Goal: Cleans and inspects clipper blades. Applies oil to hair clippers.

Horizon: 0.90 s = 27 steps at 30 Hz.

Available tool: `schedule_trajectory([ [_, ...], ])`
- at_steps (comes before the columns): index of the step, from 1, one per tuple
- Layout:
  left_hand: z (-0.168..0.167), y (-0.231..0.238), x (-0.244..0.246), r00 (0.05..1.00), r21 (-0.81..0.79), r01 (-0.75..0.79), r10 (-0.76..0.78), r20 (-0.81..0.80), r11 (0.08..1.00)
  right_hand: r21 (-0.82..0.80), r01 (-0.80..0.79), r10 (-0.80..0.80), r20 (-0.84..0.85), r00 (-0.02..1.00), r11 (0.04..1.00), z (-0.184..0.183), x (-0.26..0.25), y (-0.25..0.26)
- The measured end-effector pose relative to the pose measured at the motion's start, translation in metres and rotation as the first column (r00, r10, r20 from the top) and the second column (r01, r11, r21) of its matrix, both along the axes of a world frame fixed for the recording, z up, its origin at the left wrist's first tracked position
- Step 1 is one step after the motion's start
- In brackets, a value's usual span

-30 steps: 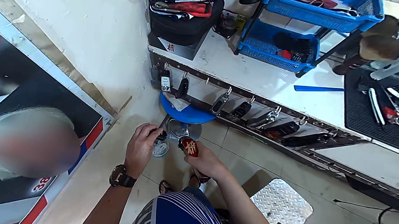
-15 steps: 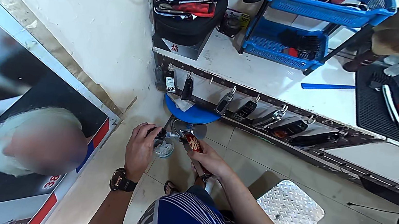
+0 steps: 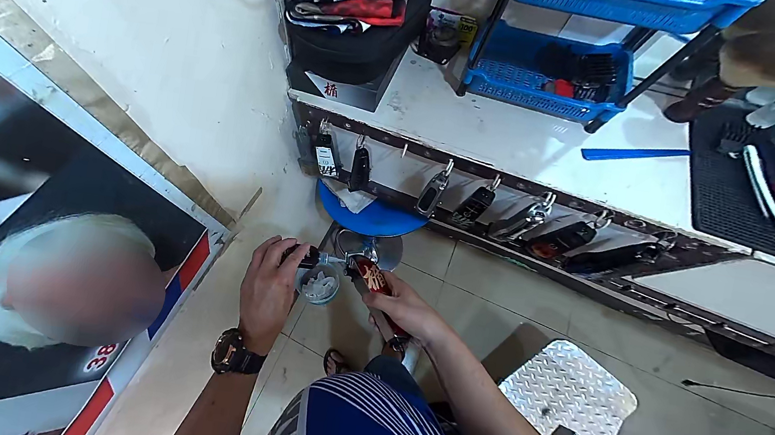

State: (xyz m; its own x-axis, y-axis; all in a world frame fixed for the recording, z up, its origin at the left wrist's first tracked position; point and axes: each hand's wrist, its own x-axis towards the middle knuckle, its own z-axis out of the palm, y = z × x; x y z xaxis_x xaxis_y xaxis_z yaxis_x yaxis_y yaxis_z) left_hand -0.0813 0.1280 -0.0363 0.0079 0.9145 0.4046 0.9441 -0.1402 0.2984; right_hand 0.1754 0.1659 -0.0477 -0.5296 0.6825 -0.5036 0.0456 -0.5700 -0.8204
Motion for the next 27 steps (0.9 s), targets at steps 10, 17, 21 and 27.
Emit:
schedule_trajectory([
  [10, 0.005, -0.023, -0.034, 0.749, -0.048, -0.010, 0.039, 0.661, 0.999, -0.176, 0.072, -0.142, -0.426, 0.893, 0.982, -0.009, 0.010, 0.003],
  [17, 0.011, -0.053, -0.047, 0.669, -0.032, -0.056, 0.062, 0.741, 0.998, -0.110, 0.058, -0.109, -0.548, 0.830, 0.992, 0.003, 0.010, 0.006],
  [21, 0.015, -0.063, -0.048, 0.659, -0.028, -0.074, 0.070, 0.749, 0.997, -0.035, 0.077, -0.084, -0.511, 0.855, 0.996, 0.009, 0.007, 0.006],
  [27, 0.020, -0.070, -0.049, 0.622, -0.027, -0.081, 0.071, 0.780, 0.996, 0.013, 0.119, -0.099, -0.464, 0.880, 0.993, 0.012, 0.004, 0.004],
])
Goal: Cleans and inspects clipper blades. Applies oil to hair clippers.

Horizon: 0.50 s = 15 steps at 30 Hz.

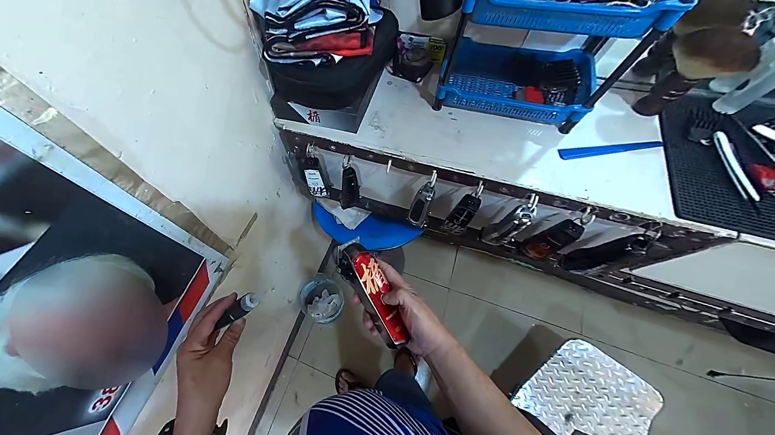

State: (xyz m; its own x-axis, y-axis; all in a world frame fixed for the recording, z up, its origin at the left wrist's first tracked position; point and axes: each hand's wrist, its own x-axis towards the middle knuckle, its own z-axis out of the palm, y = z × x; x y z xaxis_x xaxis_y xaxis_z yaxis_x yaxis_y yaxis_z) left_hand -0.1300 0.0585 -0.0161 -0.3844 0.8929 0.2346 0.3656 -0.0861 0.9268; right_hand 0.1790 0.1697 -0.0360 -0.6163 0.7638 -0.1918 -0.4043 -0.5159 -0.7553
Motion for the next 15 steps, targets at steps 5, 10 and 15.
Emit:
schedule_trajectory([
  [5, 0.0023, -0.0022, 0.0006, 1.000, 0.012, 0.006, -0.006, 0.016, 1.000, -0.001, 0.005, -0.005, 0.008, 1.000, 1.000, 0.0003, 0.0007, -0.0031],
  [10, 0.0036, -0.0037, -0.0007, 1.000, 0.030, 0.003, -0.003, 0.023, 1.000, -0.006, -0.005, 0.006, 0.014, 1.000, 1.000, 0.0005, 0.0009, -0.0039],
  [15, 0.0055, -0.0070, -0.0032, 0.999, 0.043, -0.010, 0.008, 0.046, 0.999, 0.009, -0.027, 0.026, 0.027, 0.999, 1.000, 0.0033, 0.0000, -0.0040],
])
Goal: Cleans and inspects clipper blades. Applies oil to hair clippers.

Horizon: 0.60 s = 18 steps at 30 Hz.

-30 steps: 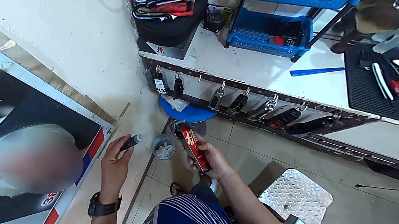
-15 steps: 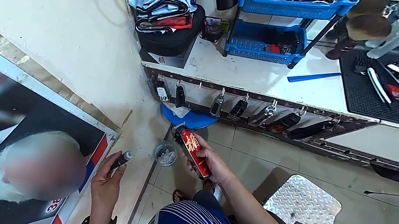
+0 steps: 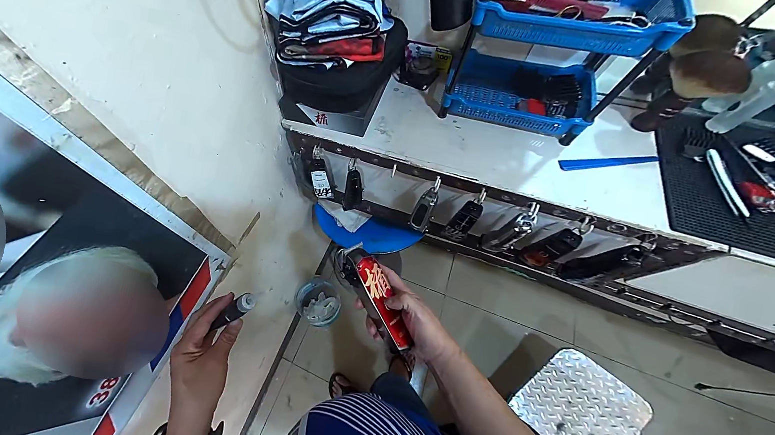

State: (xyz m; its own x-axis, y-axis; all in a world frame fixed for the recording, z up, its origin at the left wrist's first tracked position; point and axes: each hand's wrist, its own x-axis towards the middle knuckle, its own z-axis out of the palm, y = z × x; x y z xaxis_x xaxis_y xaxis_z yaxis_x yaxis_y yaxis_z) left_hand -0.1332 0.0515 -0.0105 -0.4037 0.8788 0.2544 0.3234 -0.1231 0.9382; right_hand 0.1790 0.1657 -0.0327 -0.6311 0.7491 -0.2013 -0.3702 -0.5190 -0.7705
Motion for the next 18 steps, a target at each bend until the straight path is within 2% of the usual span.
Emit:
schedule_trajectory([
  [8, 0.0030, -0.0045, -0.0018, 1.000, 0.002, -0.013, 0.013, 0.027, 1.000, 0.011, 0.015, -0.015, 0.039, 0.999, 1.000, 0.0022, -0.0007, -0.0008],
  [18, 0.0077, -0.0035, -0.0017, 1.000, 0.006, -0.014, 0.014, 0.027, 1.000, 0.012, 0.118, -0.118, 0.071, 0.990, 0.993, 0.0045, 0.0007, 0.0029],
])
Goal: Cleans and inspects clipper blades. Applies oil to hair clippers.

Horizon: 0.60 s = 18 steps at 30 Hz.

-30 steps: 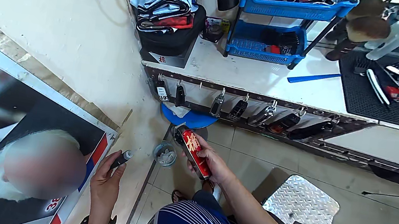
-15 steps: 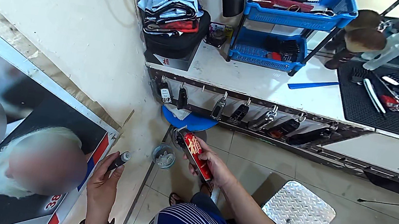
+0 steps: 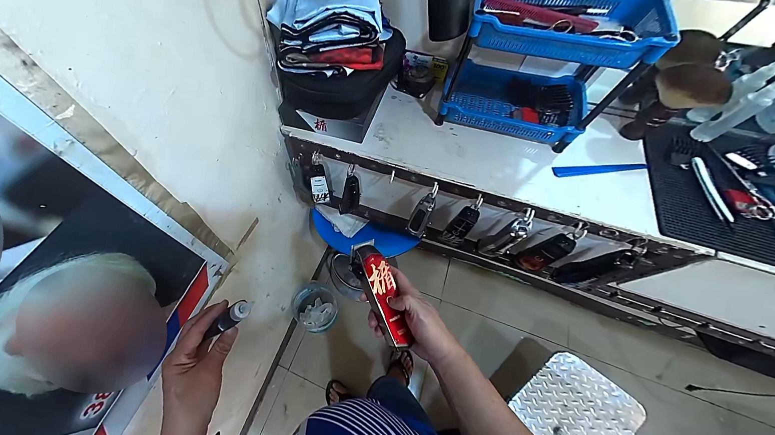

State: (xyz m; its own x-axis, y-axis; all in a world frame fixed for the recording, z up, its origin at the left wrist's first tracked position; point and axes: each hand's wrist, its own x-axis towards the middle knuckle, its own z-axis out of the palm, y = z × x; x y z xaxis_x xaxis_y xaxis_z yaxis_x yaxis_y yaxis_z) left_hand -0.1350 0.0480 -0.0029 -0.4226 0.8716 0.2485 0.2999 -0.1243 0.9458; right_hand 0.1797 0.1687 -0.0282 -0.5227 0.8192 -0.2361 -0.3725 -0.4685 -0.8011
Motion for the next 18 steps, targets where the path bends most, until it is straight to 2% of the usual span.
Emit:
schedule_trajectory([
  [7, 0.002, 0.007, 0.003, 1.000, 0.017, 0.022, -0.022, 0.009, 1.000, 0.150, 0.072, -0.084, 0.079, 0.993, 0.986, 0.002, 0.003, 0.001],
  [11, 0.002, 0.011, 0.006, 0.999, 0.018, 0.031, -0.031, 0.015, 0.999, 0.151, 0.074, -0.092, 0.117, 0.989, 0.986, 0.005, 0.007, 0.002],
  [18, 0.005, 0.019, 0.009, 0.997, 0.013, 0.068, -0.069, 0.026, 0.998, 0.100, 0.076, -0.085, 0.087, 0.993, 0.992, 0.005, 0.010, 0.003],
])
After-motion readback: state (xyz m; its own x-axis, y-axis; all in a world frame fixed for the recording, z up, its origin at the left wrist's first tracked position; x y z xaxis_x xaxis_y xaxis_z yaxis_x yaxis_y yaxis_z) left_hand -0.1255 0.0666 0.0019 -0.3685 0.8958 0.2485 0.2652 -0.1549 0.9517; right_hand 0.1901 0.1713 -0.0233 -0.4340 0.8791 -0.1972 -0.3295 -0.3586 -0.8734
